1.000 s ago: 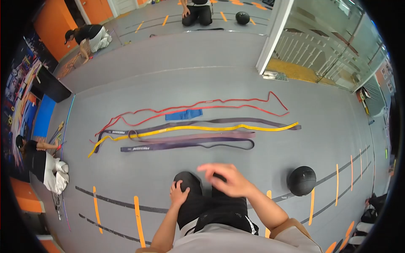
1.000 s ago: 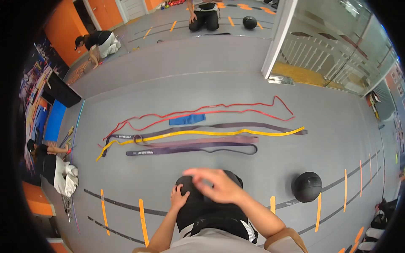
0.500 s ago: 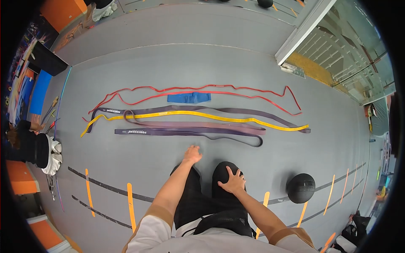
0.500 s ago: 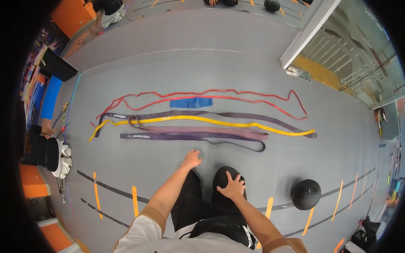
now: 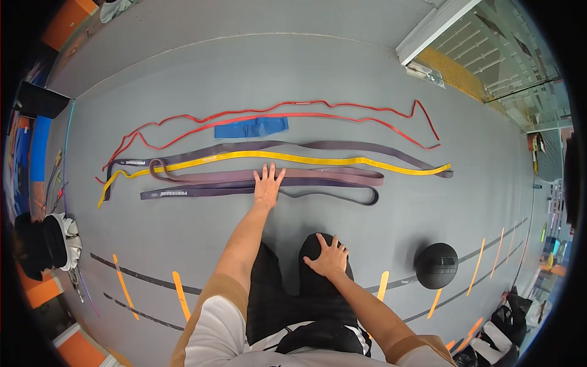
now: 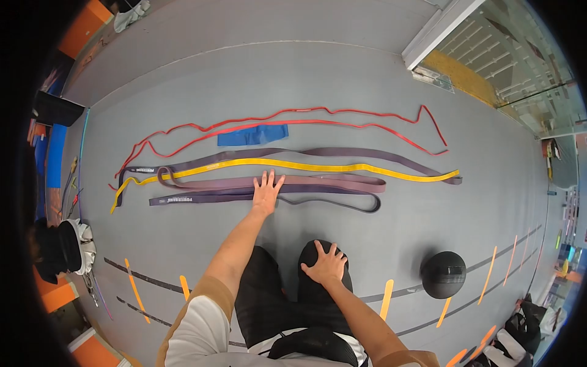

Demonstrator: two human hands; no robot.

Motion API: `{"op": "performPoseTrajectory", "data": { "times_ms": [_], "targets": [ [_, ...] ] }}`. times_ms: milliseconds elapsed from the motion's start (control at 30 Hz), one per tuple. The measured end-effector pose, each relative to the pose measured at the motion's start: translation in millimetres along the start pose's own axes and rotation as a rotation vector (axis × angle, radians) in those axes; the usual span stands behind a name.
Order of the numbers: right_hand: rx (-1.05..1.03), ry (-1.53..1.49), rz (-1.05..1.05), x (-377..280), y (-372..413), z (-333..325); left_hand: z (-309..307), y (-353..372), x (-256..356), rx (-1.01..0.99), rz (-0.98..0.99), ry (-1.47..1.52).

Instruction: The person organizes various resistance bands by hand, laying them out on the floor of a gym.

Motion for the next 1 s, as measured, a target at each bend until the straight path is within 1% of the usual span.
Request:
{"op": "performPoseTrajectory", "data": {
  "times_ms": [33,67,100,167,200,267,300,400,433,500,533,567,633,700,767,833,867,933,1000],
  "targets": [
    [-0.007,0.002,0.007,2.0,-1.5,0.4,3.8,-5.5,0.8,-0.044,0.018,-0.023],
    [-0.004,0.0,0.002,2.0,-2.6,0.5,5.2,-11.6,1.7,-0.008,0.02,-0.029],
    [0.0,-0.004,-0.005,0.1,-3.5,0.9,8.4,-15.0,1.3,-0.017,0.024,-0.029],
    [0.001,-0.011,-0.005,-1.3,-4.6,0.4,6.6,-21.8,-1.8,0.054,0.018,-0.015],
    [0.008,-0.011,-0.007,-1.9,-4.6,-1.0,11.9,-26.1,-3.9,0.045,0.018,-0.016],
    [0.004,-0.01,-0.01,-2.7,-6.0,-1.8,12.7,-32.6,-9.8,0.18,0.009,0.092],
    [0.006,-0.009,-0.01,-3.3,-6.2,-2.6,16.4,-35.1,-12.5,0.166,0.004,0.094],
    [0.014,-0.017,-0.007,-5.5,-7.4,-4.0,12.1,-40.9,-15.9,0.215,0.037,0.164],
    [-0.01,-0.013,-0.011,-5.6,-6.8,0.8,16.0,-42.7,-17.7,0.192,0.032,0.169],
    [0.029,-0.017,-0.011,-5.3,-10.1,0.1,7.8,-49.2,-17.7,0.259,0.112,0.145],
    [0.023,-0.019,-0.008,-7.1,-9.8,-2.6,-0.2,-51.1,-16.8,0.177,0.214,0.147],
    [0.022,-0.017,-0.008,-7.5,-11.6,-2.2,-15.7,-55.2,-26.0,0.177,0.213,0.149],
    [0.032,-0.02,-0.013,-5.9,-11.7,-1.9,-30.3,-68.5,-29.6,0.04,0.393,0.457],
    [0.03,-0.02,-0.013,-5.6,-13.0,-2.6,-49.0,-100.6,-65.7,0.166,0.151,0.511],
    [0.03,-0.019,-0.01,-5.6,-12.6,-1.2,-64.7,-125.2,-102.0,0.333,0.001,0.348],
    [0.062,-0.021,-0.032,-4.5,-12.6,-0.9,-58.6,-152.9,-135.4,0.258,-0.155,0.236],
    [0.071,-0.018,-0.037,-3.6,-12.9,-1.1,-59.8,-158.6,-142.3,0.26,-0.149,0.244],
    [0.068,-0.016,-0.038,-1.5,-15.8,-3.1,-40.1,-168.4,-156.1,0.015,-0.204,0.285],
    [0.056,-0.03,-0.043,-3.8,-15.5,-2.1,-30.2,-168.4,-150.8,-0.018,-0.214,0.294]
  ]
}}
Point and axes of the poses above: each hand's wrist, its own y-axis away from the middle knuckle, its own z-axis out of the palm, x = y × z, the point moved 8 cm from there along -y, towards the middle knuckle, and after that the axes turned 8 degrees about -y, right-handed, at the moved point
